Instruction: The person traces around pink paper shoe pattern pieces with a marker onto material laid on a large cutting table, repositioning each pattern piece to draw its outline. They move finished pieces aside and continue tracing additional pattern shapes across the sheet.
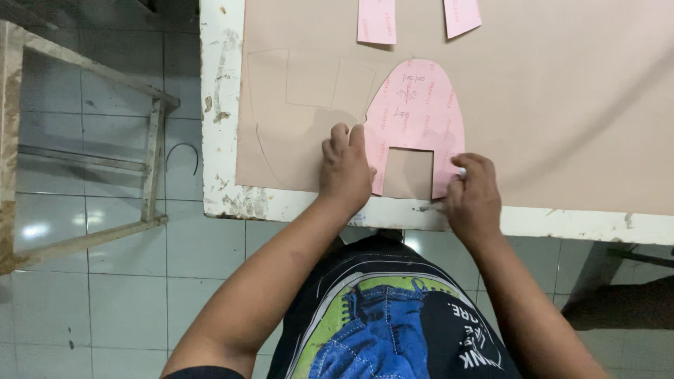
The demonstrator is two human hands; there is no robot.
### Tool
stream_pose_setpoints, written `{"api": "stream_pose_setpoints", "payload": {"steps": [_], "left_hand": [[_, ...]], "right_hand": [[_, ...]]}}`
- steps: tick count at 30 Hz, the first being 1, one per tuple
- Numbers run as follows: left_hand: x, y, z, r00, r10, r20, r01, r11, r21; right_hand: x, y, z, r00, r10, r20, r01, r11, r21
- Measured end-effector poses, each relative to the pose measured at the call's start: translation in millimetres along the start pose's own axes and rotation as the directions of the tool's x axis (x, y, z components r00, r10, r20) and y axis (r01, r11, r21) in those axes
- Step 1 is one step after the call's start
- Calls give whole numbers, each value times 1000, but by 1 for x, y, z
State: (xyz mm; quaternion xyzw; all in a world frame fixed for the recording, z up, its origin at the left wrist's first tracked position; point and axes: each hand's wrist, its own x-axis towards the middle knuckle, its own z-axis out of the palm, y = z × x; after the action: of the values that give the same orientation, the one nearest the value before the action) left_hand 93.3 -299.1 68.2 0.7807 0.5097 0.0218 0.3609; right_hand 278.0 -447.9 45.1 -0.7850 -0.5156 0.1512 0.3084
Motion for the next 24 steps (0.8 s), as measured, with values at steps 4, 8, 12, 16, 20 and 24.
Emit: {"api": "stream_pose_setpoints", "payload": {"steps": [4,8,12,16,20,24], "left_hand": [[-12,0,14,979,-87,-182,53,981,-185],[-18,11,14,978,-87,-191,-56,769,-637],[-41,35,7,959,96,-267,-270,596,-756],[-51,66,18,622,547,-560,-709,697,-107],[-39,95,65,601,639,-480,-722,692,16],[-17,109,116,785,535,-312,-540,838,76]], "right_hand": [[-10,25,-3,996,87,-25,-88,994,-68],[-6,42,-13,994,98,53,-104,987,120],[-2,67,-63,822,529,210,-524,560,642],[-15,102,-132,907,94,411,-397,-137,907],[-19,142,-166,830,436,347,-517,370,772],[-9,167,-167,838,493,235,-486,476,733]]}}
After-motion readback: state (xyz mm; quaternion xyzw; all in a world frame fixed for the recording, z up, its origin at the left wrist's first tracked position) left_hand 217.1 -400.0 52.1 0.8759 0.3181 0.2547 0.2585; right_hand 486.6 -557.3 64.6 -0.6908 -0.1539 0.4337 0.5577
